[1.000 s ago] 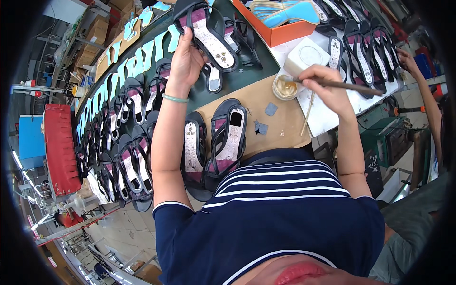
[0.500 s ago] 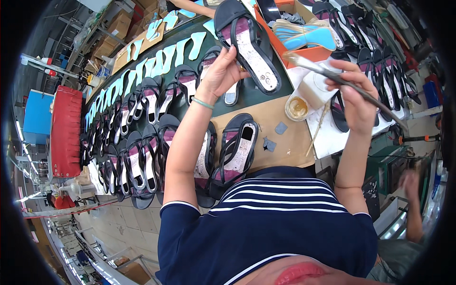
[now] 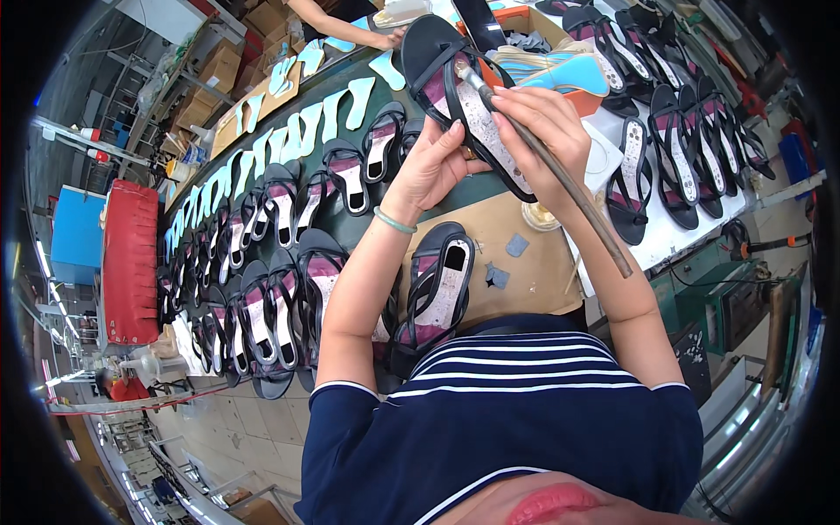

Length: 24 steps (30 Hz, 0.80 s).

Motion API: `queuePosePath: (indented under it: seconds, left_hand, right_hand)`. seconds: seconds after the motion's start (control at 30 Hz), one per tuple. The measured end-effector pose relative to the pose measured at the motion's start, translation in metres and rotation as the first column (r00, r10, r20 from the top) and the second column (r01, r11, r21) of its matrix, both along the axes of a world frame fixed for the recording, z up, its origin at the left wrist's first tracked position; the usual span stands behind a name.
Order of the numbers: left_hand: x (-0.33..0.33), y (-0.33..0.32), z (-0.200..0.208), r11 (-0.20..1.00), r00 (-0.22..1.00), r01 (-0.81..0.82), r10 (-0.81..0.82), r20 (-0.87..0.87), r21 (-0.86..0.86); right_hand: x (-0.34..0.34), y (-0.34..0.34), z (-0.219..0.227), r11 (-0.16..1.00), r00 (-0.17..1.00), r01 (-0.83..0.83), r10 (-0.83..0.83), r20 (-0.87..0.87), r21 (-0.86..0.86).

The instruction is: Applying adhesive to shoe components using a brush during shoe assembly.

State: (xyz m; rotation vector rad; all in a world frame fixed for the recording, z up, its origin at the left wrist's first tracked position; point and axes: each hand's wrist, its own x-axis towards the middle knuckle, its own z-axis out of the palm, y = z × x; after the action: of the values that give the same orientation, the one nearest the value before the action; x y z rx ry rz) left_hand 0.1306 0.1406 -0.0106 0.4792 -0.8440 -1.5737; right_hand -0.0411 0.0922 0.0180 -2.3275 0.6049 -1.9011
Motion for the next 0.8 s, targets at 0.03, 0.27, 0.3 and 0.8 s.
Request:
queuePosePath:
  seconds: [0.03,0.27,0.3,0.8]
  left_hand:
    - [0.000,0.000,-0.001,1.000,1.000,0.000,0.000,-0.010,0.003]
    - [-0.003,0.002,-0.005,0.999,1.000,-0.025,0.025,-0.002,-0.021]
    - [-0.004,0.003,-0.004,0.999,0.999,-0.037,0.037,0.001,-0.018]
    - [-0.003,0.001,-0.011,0.996,0.996,-0.092,0.091,0.026,0.019]
  right_hand:
    - [-0.001,0.001,0.000,0.999,0.998,0.047,-0.048,-0.030,-0.027]
    - [0.005,0.012,-0.003,0.972,0.974,0.202,-0.212,-0.076,-0.121]
    - [0.007,0.014,-0.001,0.967,0.971,0.222,-0.232,-0.065,-0.125]
    - [0.016,0.027,0.001,0.966,0.965,0.250,-0.254,-0.062,-0.063]
